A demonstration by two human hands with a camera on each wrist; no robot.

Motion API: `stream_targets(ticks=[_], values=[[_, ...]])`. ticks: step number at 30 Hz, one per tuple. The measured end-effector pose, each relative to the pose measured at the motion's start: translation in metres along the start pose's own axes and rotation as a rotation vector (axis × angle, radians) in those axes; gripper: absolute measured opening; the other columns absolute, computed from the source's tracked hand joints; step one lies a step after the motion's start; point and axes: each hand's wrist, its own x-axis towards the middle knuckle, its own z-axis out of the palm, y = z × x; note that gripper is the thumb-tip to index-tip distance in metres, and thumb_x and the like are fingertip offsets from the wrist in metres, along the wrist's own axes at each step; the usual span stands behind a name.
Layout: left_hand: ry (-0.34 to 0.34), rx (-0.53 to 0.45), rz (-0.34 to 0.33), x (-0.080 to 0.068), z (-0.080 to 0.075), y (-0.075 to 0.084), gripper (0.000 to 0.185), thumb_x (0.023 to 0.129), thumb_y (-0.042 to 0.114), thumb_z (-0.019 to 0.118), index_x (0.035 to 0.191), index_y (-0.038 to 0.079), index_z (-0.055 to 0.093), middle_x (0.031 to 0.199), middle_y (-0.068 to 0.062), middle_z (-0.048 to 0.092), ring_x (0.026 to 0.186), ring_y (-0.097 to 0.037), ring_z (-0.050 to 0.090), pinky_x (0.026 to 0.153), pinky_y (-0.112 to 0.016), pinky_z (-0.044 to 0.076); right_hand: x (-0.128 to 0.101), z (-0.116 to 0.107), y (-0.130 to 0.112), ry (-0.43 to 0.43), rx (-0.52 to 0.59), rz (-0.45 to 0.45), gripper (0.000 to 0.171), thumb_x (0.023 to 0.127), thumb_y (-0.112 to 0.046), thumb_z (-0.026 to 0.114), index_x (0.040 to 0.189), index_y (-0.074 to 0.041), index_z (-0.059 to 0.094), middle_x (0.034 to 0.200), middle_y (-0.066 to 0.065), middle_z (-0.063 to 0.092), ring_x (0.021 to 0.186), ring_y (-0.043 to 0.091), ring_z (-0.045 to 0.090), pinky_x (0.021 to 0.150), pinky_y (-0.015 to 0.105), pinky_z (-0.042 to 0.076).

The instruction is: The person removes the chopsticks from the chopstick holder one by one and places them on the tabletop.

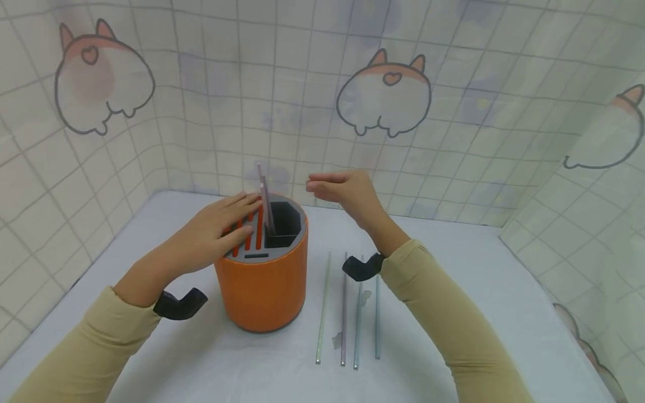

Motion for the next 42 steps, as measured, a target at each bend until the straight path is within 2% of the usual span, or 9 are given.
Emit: stream_targets(ticks=[6,11,16,23,28,31,37,42], values=[[-0.006,-0.002,-0.005,0.002,0.001,0.0,0.056,0.106,0.034,0.042,0.157,0.016,0.031,0.166,-0.008,0.023,0.154,-0.038,0.015,0.12,-0.066,0.015,0.008,0.025,-0.024,-0.114,0.075,-0.018,0.034,0.087,-0.019,0.078,0.118,-0.006,0.074,0.118,0.009,0.074,0.108,0.021,0.072,0.096,0.033,0.057],[-0.005,-0.001,-0.002,0.001,0.001,0.0,0.056,0.106,0.034,0.043,0.157,0.015,0.031,0.166,-0.008,0.024,0.154,-0.038,0.015,0.121,-0.066,0.015,0.011,0.036,-0.03,-0.175,0.063,-0.024,0.036,0.088,-0.02,0.077,0.121,-0.006,0.072,0.12,0.007,0.073,0.106,0.019,0.073,0.094,0.032,0.058],[0.0,0.004,0.001,0.0,0.001,0.0,0.056,0.105,0.034,0.043,0.157,0.014,0.032,0.166,-0.007,0.025,0.154,-0.038,0.016,0.121,-0.065,0.014,0.013,0.043,-0.033,-0.216,0.071,-0.033,0.034,0.089,-0.019,0.075,0.121,-0.007,0.073,0.12,0.007,0.073,0.104,0.019,0.074,0.095,0.03,0.057],[0.009,0.001,0.009,0.0,0.001,-0.001,0.056,0.105,0.034,0.044,0.156,0.013,0.033,0.165,-0.009,0.027,0.154,-0.038,0.017,0.121,-0.064,0.015,0.012,0.052,-0.037,-0.237,0.096,-0.077,0.028,0.093,-0.009,0.068,0.12,0.0,0.071,0.116,0.015,0.074,0.105,0.021,0.073,0.094,0.032,0.058],[0.006,0.004,0.003,0.001,0.001,-0.001,0.056,0.105,0.033,0.044,0.156,0.013,0.033,0.165,-0.009,0.027,0.154,-0.038,0.017,0.121,-0.065,0.016,0.011,0.051,-0.043,-0.171,0.083,-0.088,0.025,0.092,-0.012,0.072,0.114,-0.001,0.074,0.111,0.013,0.076,0.099,0.02,0.075,0.091,0.03,0.059],[0.001,0.005,0.0,0.001,0.002,-0.001,0.056,0.105,0.033,0.043,0.157,0.014,0.033,0.165,-0.008,0.026,0.154,-0.038,0.016,0.12,-0.066,0.016,0.01,0.043,-0.052,-0.112,0.103,-0.141,0.025,0.09,-0.013,0.074,0.112,-0.001,0.075,0.108,0.011,0.077,0.096,0.019,0.076,0.089,0.03,0.06],[0.005,0.01,0.011,0.001,0.001,0.0,0.055,0.106,0.033,0.043,0.156,0.013,0.033,0.166,-0.008,0.025,0.154,-0.038,0.016,0.121,-0.065,0.015,0.002,0.016,-0.083,0.015,0.283,-0.283,0.022,0.089,-0.006,0.073,0.108,0.006,0.074,0.096,0.009,0.078,0.093,0.02,0.076,0.088,0.035,0.061],[0.002,0.016,0.017,0.003,0.0,0.001,0.056,0.106,0.033,0.043,0.156,0.013,0.032,0.166,-0.008,0.024,0.154,-0.038,0.015,0.121,-0.065,0.014,-0.013,-0.012,-0.114,0.13,0.454,-0.378,0.013,0.086,0.001,0.074,0.098,0.005,0.076,0.087,0.008,0.078,0.086,0.021,0.076,0.086,0.033,0.06]])
